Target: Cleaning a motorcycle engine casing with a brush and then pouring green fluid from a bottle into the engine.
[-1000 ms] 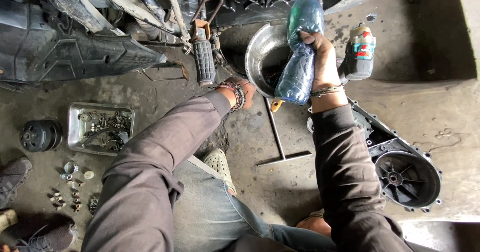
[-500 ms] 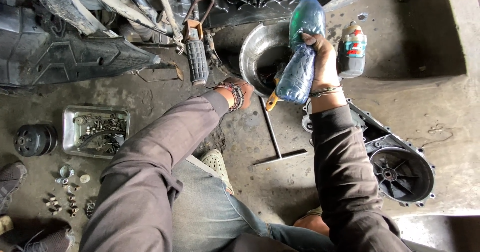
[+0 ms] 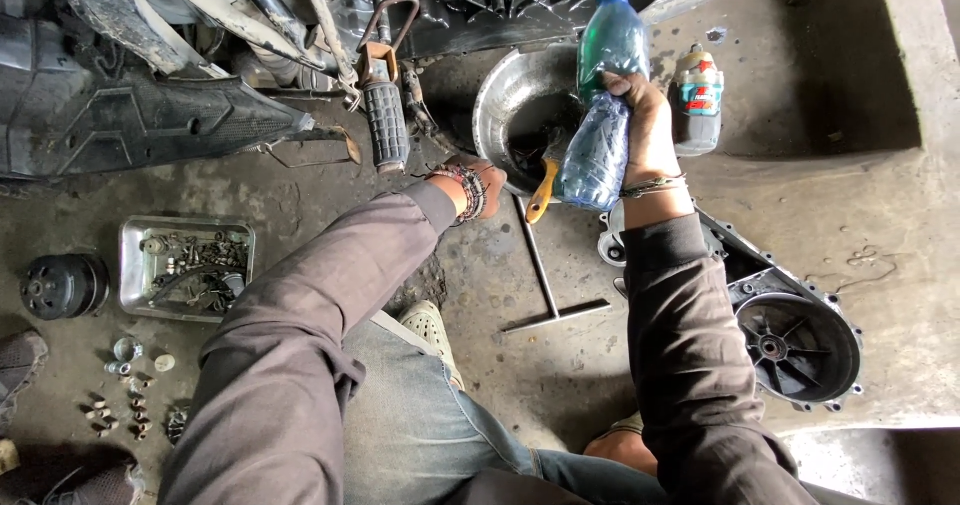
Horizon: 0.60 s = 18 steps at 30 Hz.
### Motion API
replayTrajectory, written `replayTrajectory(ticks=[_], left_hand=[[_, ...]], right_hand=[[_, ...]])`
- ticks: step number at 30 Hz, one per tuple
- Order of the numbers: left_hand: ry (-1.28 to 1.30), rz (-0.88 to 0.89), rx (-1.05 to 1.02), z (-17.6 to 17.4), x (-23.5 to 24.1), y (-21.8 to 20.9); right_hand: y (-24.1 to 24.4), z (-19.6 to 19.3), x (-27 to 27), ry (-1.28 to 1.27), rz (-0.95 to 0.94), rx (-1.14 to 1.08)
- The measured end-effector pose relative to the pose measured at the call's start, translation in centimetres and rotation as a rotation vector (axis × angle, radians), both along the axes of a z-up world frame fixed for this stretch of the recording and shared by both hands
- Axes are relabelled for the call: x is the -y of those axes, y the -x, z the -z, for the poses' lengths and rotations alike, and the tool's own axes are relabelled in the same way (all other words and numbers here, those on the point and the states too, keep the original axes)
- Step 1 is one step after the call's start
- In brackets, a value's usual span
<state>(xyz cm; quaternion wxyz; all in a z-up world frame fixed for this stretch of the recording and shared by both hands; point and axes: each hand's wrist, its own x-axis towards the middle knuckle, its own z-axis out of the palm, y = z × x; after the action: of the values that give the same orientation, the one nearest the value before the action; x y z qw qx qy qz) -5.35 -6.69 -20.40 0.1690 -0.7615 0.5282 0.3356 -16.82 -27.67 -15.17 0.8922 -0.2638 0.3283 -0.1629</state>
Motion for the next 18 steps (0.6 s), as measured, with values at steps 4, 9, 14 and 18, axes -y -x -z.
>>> replayTrajectory(ticks=[4, 9, 14, 18], left_hand=[[0.005, 0.021, 0.017, 1.0, -0.1, 0.0], [-0.012, 0.031, 0.026, 0.8, -0.1, 0.1], [0.020, -0.022, -0.044, -0.9, -0.2, 0.4], [0.016, -0.035, -0.051, 1.0, -0.1, 0.0]], right_hand=[[0.0, -0.2, -0.4, 0.058, -0.038, -0.033], [-0.2, 1.5, 0.3, 0.066, -0.062, -0.056], [0.0, 2.7, 0.9, 0.101, -0.060, -0.057], [0.5, 3.3, 1.9, 0.124, -0.058, -0.099]])
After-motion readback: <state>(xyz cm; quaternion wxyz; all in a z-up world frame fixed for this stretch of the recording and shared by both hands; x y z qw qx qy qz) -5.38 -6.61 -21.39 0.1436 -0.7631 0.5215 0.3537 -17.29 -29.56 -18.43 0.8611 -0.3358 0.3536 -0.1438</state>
